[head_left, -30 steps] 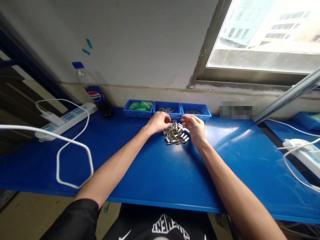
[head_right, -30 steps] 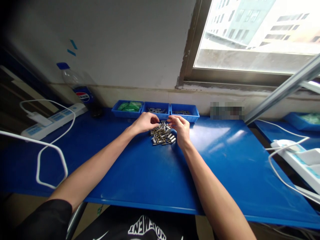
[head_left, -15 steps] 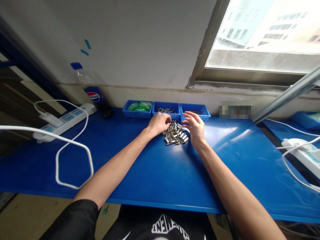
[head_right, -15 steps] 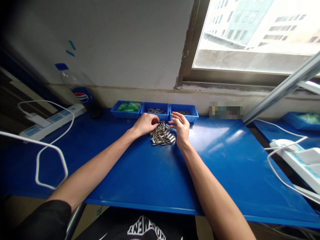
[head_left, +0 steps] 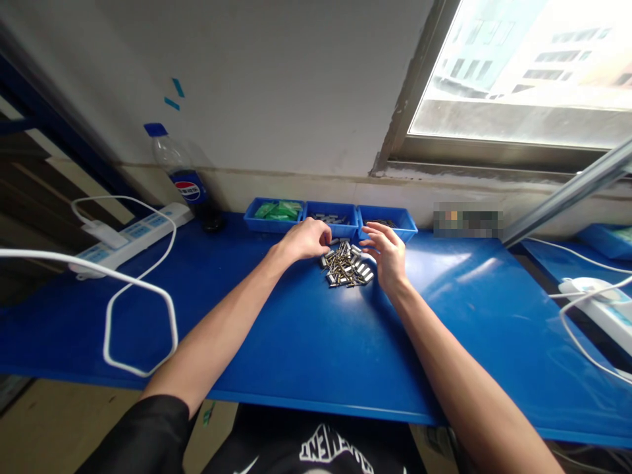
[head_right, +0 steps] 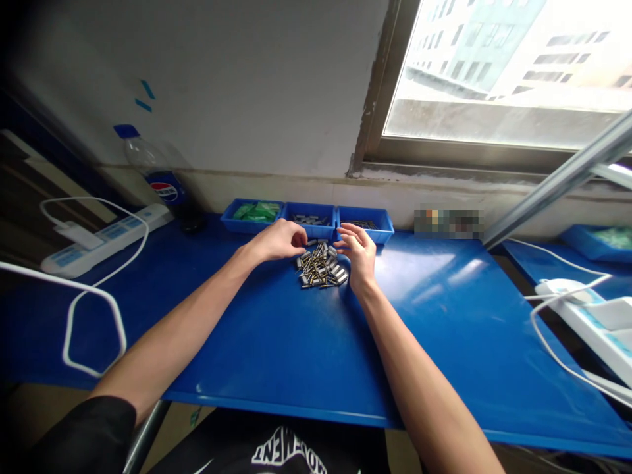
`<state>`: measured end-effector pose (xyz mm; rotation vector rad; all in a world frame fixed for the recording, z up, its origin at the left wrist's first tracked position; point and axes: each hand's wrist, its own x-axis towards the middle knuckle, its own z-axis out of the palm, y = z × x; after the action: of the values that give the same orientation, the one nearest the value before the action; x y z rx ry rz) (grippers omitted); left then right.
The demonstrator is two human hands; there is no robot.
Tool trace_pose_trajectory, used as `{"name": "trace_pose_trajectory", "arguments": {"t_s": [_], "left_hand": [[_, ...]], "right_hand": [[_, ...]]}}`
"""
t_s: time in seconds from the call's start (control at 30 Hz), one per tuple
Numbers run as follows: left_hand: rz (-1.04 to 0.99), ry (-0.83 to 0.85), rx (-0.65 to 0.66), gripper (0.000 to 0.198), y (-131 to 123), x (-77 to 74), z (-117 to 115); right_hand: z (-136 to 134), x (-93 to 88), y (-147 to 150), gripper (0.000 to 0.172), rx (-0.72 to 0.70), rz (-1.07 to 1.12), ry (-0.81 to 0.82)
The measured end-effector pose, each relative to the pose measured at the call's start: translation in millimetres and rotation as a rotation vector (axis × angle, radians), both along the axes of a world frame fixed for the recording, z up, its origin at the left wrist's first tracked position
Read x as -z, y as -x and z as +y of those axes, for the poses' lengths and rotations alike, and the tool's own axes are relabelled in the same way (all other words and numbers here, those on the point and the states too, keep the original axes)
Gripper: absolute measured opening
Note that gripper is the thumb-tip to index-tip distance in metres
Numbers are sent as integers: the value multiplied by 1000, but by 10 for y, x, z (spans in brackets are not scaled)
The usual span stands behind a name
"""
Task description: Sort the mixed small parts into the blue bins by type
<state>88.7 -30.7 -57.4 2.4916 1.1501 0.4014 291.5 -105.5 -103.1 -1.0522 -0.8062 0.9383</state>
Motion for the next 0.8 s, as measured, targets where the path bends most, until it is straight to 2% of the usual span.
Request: {"name": "trace_pose_trajectory", "arguments": {"t_s": [0.1, 0.3, 0.5, 0.67, 0.8], "left_hand": [[12, 25, 15, 12, 2, -30, -30], [12, 14, 55, 11, -40, 28, -30], [11, -78, -35, 9, -47, 64, 7], [90, -86, -95, 8, -21, -79, -46], [183, 99, -13, 13, 13, -167, -83]], "right_hand": [[-3, -8, 0, 31, -1, 0, 2], [-2, -10, 4, 29, 2, -1, 9], [3, -5, 9, 27, -7, 1, 16], [-4, -18, 12, 26, -2, -1, 22], [-11, -27, 21, 26, -9, 7, 31]]}}
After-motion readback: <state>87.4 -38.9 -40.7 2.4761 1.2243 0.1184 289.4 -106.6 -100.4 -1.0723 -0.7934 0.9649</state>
